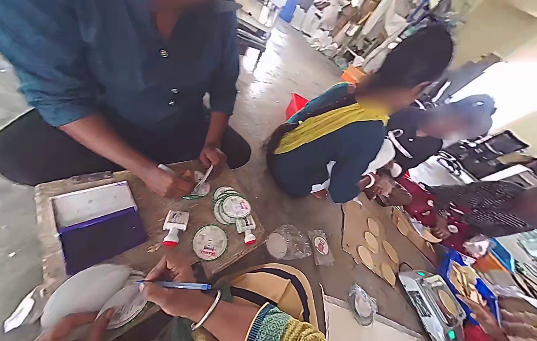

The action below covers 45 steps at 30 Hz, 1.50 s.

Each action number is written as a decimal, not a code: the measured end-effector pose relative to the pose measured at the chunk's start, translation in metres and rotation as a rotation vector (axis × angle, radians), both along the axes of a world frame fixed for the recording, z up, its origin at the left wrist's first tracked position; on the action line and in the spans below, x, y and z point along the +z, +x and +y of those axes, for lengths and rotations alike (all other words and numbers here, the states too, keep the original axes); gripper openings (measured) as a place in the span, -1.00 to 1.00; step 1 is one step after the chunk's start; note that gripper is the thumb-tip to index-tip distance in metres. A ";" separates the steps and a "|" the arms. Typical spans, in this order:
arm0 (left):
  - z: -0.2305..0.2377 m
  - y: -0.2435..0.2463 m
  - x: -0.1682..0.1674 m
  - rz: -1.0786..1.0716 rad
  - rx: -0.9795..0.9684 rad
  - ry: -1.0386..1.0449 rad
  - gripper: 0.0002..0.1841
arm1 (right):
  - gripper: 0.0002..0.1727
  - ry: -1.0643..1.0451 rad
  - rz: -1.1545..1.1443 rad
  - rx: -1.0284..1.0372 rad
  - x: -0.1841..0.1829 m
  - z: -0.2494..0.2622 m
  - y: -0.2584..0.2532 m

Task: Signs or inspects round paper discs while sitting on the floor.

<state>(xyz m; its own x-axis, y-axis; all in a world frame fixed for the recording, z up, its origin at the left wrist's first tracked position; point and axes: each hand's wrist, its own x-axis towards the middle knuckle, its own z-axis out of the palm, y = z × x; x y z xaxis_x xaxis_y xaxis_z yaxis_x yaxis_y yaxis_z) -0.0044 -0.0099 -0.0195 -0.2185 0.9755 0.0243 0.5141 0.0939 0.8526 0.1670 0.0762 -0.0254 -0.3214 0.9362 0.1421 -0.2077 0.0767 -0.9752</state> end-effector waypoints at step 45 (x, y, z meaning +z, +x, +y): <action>0.000 0.012 0.006 -0.026 0.076 0.028 -0.52 | -0.90 0.253 -0.617 0.058 -0.007 -0.004 -0.011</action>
<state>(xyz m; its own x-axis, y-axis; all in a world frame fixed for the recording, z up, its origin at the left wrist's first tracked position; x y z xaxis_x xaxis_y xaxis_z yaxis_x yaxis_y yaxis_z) 0.0079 -0.0099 -0.0132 -0.2933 0.9550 0.0441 0.4836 0.1084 0.8685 0.1564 0.0722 -0.0322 -0.4632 0.8769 0.1284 0.3719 0.3239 -0.8700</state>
